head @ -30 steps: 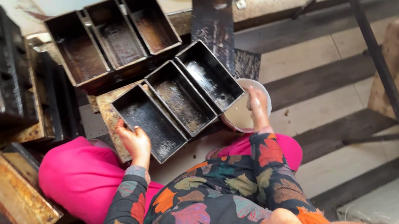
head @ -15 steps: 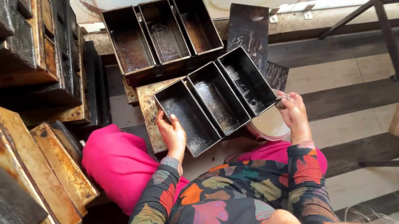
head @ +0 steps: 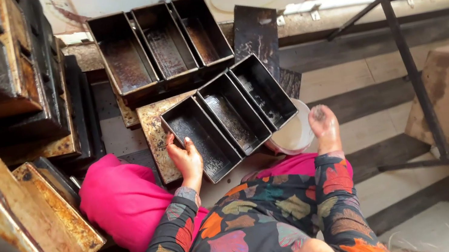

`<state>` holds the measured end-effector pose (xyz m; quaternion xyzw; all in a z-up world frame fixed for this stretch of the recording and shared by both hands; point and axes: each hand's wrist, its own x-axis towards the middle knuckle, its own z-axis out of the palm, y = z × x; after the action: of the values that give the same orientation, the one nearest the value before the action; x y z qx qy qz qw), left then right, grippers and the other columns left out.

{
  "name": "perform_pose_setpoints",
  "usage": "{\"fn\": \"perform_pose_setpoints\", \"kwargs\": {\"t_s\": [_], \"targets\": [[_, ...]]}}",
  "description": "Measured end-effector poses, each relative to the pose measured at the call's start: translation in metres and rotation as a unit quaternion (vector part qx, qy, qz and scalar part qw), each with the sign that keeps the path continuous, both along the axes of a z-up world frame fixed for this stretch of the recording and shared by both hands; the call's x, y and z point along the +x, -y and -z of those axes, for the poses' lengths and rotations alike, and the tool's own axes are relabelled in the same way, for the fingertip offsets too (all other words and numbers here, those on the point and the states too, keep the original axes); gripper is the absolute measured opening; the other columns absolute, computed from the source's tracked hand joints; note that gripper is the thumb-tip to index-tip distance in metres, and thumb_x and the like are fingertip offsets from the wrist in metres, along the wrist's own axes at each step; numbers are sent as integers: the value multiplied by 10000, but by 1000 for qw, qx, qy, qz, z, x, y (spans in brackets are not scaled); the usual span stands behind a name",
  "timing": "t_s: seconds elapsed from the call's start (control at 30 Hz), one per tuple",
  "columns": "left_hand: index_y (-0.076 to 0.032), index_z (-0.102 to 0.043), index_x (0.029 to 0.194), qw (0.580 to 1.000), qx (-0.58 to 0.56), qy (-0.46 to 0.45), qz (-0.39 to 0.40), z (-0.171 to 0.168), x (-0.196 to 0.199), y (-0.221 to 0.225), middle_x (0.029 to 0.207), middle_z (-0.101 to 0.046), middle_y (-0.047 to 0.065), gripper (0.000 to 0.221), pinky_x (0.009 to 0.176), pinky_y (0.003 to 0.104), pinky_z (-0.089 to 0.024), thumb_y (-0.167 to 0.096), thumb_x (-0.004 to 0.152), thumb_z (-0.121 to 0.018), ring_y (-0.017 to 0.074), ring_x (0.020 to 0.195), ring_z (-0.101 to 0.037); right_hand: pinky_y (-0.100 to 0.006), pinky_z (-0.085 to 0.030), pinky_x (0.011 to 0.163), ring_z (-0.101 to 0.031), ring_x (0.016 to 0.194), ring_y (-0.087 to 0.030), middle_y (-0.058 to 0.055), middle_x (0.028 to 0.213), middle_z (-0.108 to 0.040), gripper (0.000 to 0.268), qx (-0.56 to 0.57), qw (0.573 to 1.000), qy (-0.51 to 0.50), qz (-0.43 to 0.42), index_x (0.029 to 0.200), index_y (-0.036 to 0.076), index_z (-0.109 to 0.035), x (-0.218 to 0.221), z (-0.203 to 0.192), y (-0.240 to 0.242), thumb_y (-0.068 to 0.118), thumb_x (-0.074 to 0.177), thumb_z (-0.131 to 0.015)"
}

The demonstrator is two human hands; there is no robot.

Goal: Greasing metal bread baking tins with oil using a cloth.

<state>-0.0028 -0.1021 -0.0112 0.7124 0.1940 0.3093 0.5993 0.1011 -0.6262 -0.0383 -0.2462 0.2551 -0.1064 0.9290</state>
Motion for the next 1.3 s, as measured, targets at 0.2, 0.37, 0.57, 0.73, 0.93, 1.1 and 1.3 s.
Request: {"fn": "perform_pose_setpoints", "kwargs": {"t_s": [0.2,0.37,0.57,0.73,0.93,1.1,1.3], "targets": [[44,-396,1410,998,-48,31,17,8,4,1,1409,-464,212,467,1158,395,-380,-6,991,-596,294,1314,-504,-342,-559,892,-692,966,-195,-60,1068,-739,389,-446,873,40,-195,1180,75,-683,-2,-184,-173,-52,814,-713],[34,-364,1421,995,-77,51,40,9,2,0,1429,-441,214,457,1145,379,-381,50,1007,-556,271,1315,-495,-371,-580,855,-705,985,-288,-100,1048,-718,271,-781,391,331,-358,1046,67,-733,23,-187,-285,-8,794,-666],[27,-354,1425,989,-118,70,50,8,2,-2,1422,-470,192,450,1136,371,-394,28,1012,-532,257,1285,-525,-413,-588,701,-678,881,-294,-78,902,-666,122,-881,-42,308,-358,784,102,-728,26,-100,-299,151,833,-628],[38,-409,1397,997,-65,17,23,7,3,-2,1374,-501,194,448,1130,370,-414,-8,983,-574,273,1272,-539,-451,-575,758,-710,858,-345,-133,911,-745,141,-820,-39,270,-504,882,92,-767,2,-73,-255,116,837,-636],[49,-399,1411,998,-48,34,9,17,4,0,1397,-489,212,444,1149,394,-383,-23,1010,-577,299,1311,-513,-451,-551,756,-702,850,-355,-121,892,-744,160,-718,127,243,-640,936,120,-748,23,-163,-292,129,786,-695],[35,-411,1400,993,-105,41,21,14,3,1,1397,-501,196,407,1143,382,-414,-80,1042,-569,288,1292,-540,-428,-562,791,-692,908,-341,-128,978,-707,189,-661,289,431,-542,994,91,-726,20,-153,-389,145,816,-689],[53,-436,1383,1000,-8,5,6,7,2,-3,1364,-520,239,440,1130,418,-404,-96,1005,-607,346,1276,-543,-450,-525,933,-667,1086,-312,-92,1129,-693,240,-837,-100,342,-415,927,86,-791,37,-62,-448,241,928,-608]]}}
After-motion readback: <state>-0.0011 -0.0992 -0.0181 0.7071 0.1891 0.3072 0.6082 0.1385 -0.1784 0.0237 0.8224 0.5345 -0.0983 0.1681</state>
